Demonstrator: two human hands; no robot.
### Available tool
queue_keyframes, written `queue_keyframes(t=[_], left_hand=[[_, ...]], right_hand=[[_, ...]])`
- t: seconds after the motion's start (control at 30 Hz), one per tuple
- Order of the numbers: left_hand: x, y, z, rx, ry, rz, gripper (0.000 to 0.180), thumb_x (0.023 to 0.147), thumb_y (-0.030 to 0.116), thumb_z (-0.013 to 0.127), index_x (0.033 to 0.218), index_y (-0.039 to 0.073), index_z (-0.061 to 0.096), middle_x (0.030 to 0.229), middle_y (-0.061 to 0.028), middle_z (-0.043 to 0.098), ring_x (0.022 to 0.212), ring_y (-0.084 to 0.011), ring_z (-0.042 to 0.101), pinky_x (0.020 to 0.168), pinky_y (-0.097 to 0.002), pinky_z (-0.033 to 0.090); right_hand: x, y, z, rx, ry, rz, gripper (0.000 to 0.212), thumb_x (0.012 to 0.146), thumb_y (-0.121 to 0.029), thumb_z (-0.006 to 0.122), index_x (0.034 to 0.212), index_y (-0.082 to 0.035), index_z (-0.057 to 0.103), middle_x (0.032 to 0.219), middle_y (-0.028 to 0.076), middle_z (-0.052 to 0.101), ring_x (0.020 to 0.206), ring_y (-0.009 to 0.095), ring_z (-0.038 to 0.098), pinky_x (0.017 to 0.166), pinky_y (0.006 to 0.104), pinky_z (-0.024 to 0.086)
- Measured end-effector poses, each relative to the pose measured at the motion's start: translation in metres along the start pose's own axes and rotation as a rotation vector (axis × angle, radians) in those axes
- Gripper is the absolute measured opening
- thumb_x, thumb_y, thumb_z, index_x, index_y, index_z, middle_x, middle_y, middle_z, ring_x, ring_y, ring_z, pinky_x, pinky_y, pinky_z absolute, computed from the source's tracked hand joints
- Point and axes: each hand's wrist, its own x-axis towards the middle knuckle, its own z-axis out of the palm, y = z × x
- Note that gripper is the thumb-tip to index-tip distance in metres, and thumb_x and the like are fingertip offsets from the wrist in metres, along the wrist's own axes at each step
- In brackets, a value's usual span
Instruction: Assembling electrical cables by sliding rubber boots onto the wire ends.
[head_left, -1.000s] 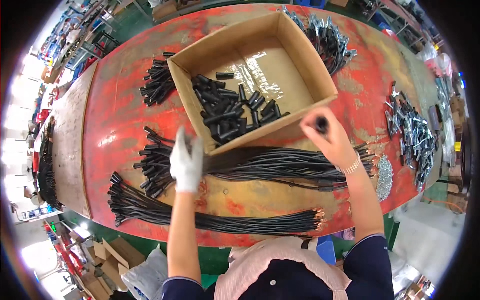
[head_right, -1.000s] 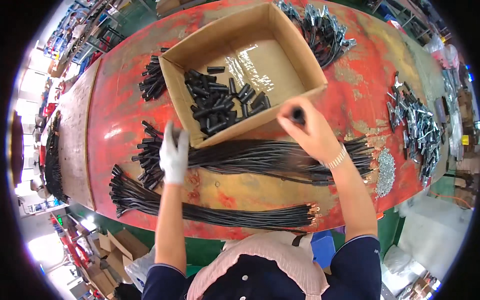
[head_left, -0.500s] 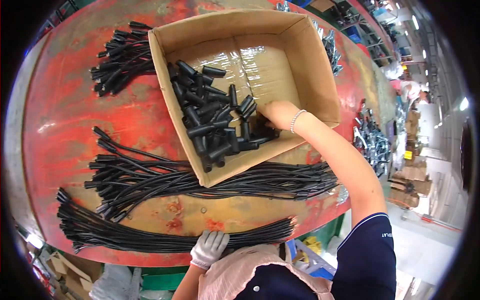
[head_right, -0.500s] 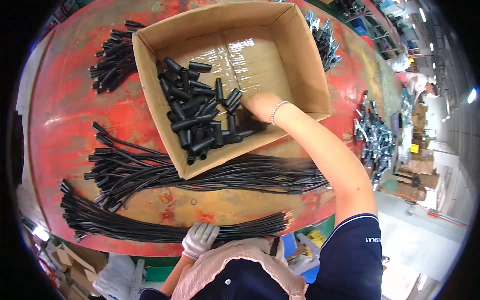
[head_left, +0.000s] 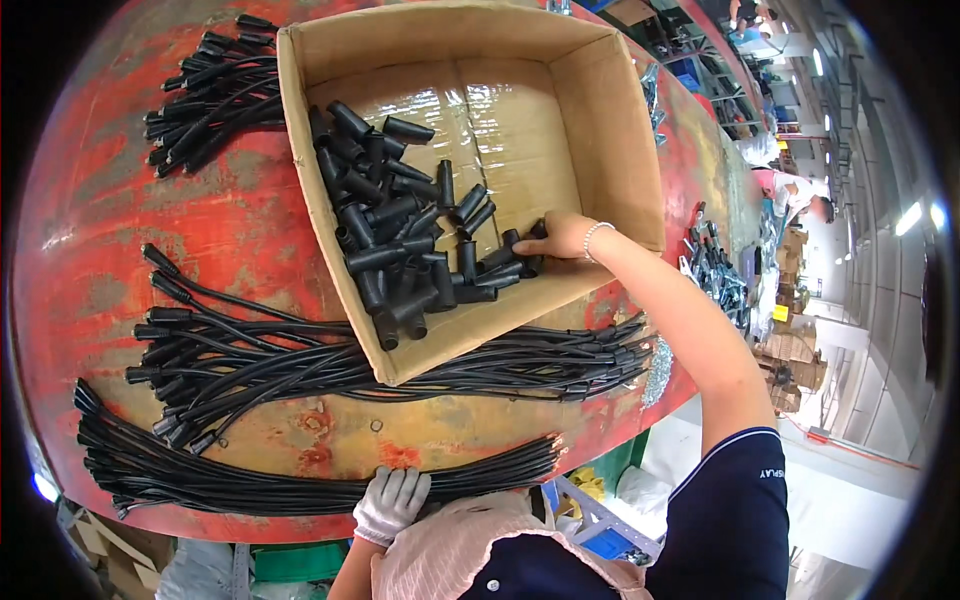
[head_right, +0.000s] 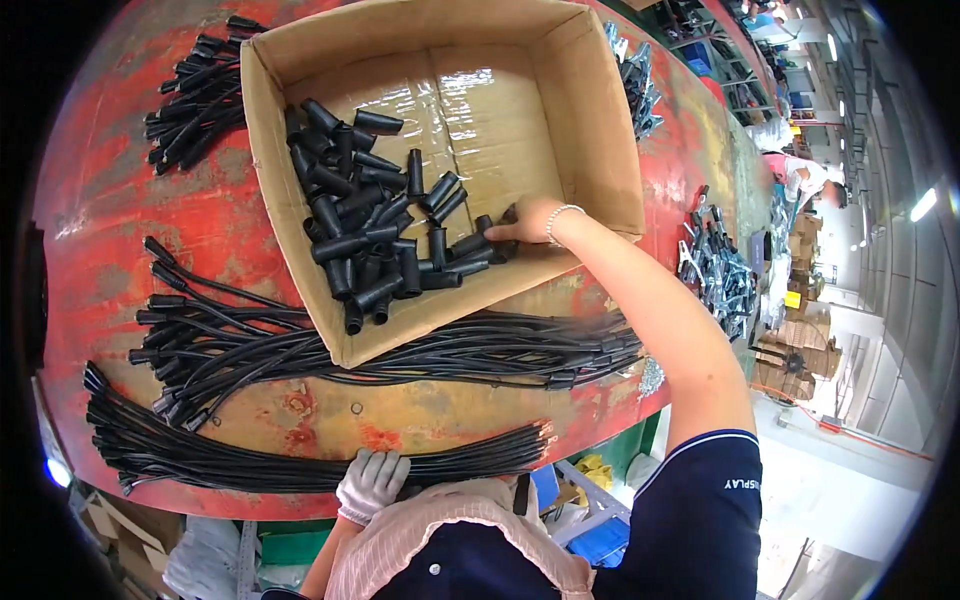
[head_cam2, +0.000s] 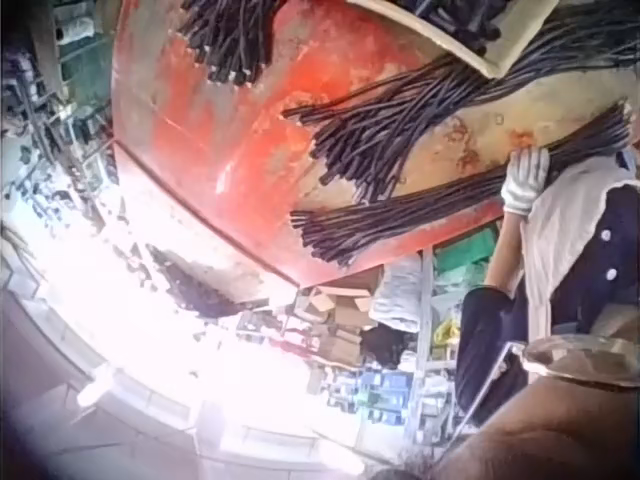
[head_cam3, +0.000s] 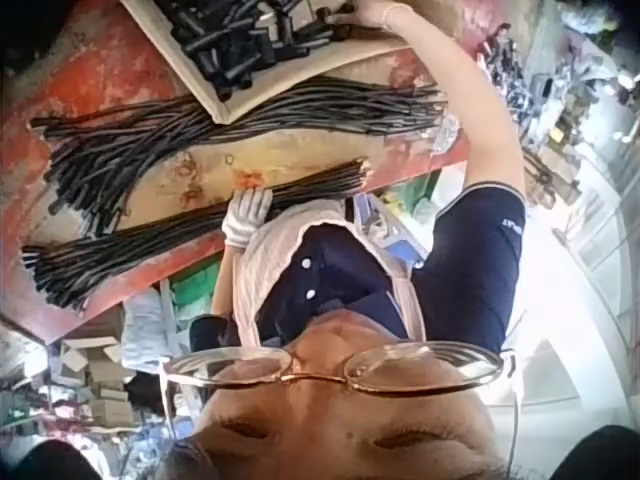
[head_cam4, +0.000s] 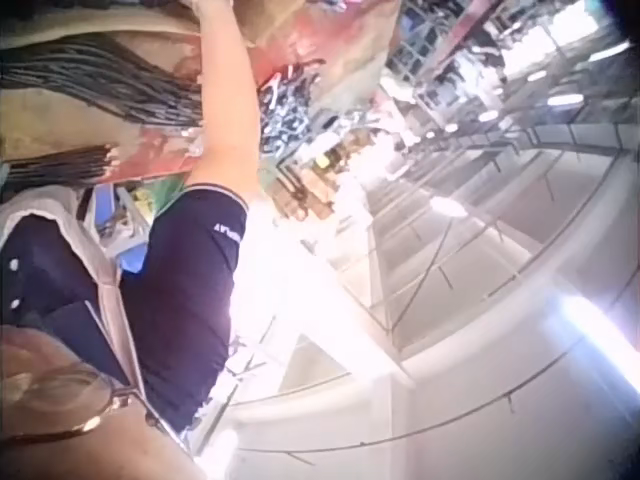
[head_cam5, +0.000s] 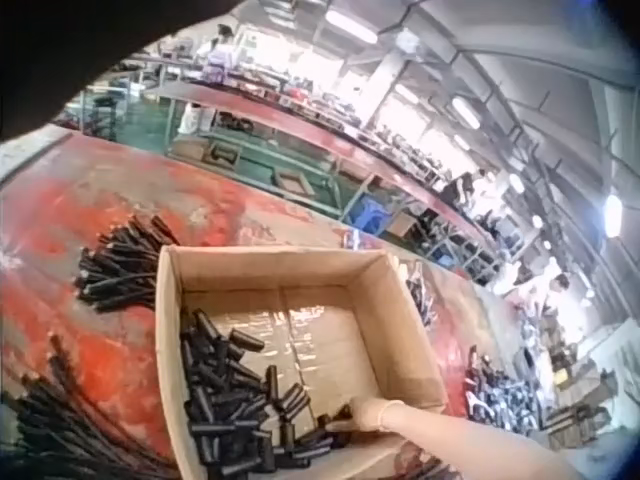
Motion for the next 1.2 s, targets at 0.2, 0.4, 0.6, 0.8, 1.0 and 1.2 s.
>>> queue_keyframes(t=[0.2, 0.4, 0.6, 0.8, 1.0, 1.2], left_hand=[[-0.005, -0.002, 0.007, 0.042, 0.033, 0.021, 0.040, 0.071, 0.019, 0.063, 0.108, 0.005, 0.062, 0.105, -0.0118, 0.063, 0.090, -0.0266, 0.062, 0.084, -0.0440, 0.051], [-0.003, -0.002, 0.003, 0.018, 0.041, 0.010, 0.040, 0.071, 0.022, 0.064, 0.107, 0.006, 0.062, 0.103, -0.0107, 0.062, 0.088, -0.0258, 0.061, 0.084, -0.0433, 0.051], [-0.004, -0.002, 0.005, 0.027, 0.023, 0.017, 0.039, 0.071, 0.021, 0.063, 0.107, 0.006, 0.062, 0.101, -0.0101, 0.063, 0.087, -0.0252, 0.061, 0.083, -0.0425, 0.051], [0.004, -0.001, -0.003, 0.029, 0.079, 0.009, 0.035, 0.066, 0.017, 0.064, 0.100, 0.006, 0.062, 0.099, -0.0097, 0.063, 0.086, -0.0244, 0.063, 0.080, -0.0423, 0.052], [0.005, -0.001, -0.004, 0.021, 0.084, -0.001, 0.035, 0.066, 0.017, 0.065, 0.099, 0.006, 0.063, 0.099, -0.0099, 0.063, 0.085, -0.0245, 0.063, 0.079, -0.0421, 0.052], [0.004, 0.001, 0.000, 0.021, 0.113, -0.021, 0.037, 0.065, 0.018, 0.065, 0.099, 0.006, 0.062, 0.098, -0.0102, 0.063, 0.083, -0.0245, 0.062, 0.077, -0.0424, 0.051]], right_hand=[[-0.001, 0.001, -0.017, 0.572, -0.279, 0.116, 0.023, 0.079, -0.021, 0.076, 0.084, 0.000, 0.066, 0.073, 0.007, 0.063, 0.063, 0.011, 0.057, 0.055, 0.0250, 0.046], [-0.016, -0.005, -0.029, 0.412, -0.164, 0.041, 0.026, 0.082, -0.020, 0.070, 0.095, 0.002, 0.065, 0.081, 0.007, 0.066, 0.067, 0.013, 0.057, 0.062, 0.0289, 0.047], [-0.021, -0.007, -0.020, 0.527, -0.068, -0.123, 0.027, 0.082, -0.025, 0.068, 0.092, 0.000, 0.066, 0.079, 0.008, 0.066, 0.071, 0.017, 0.058, 0.069, 0.0313, 0.048], [-0.011, -0.019, -0.005, 0.246, -0.213, 0.093, 0.043, 0.081, -0.038, 0.070, 0.095, 0.002, 0.069, 0.082, 0.011, 0.069, 0.076, 0.020, 0.060, 0.074, 0.0319, 0.049], [-0.001, -0.024, 0.003, 0.538, -0.102, 0.060, 0.050, 0.076, -0.044, 0.075, 0.092, 0.003, 0.070, 0.085, 0.017, 0.070, 0.074, 0.028, 0.064, 0.074, 0.0360, 0.050], [0.006, -0.054, -0.015, 0.200, -0.112, 0.041, 0.046, 0.077, -0.040, 0.074, 0.100, -0.001, 0.068, 0.078, 0.015, 0.070, 0.074, 0.025, 0.066, 0.074, 0.0362, 0.051]])
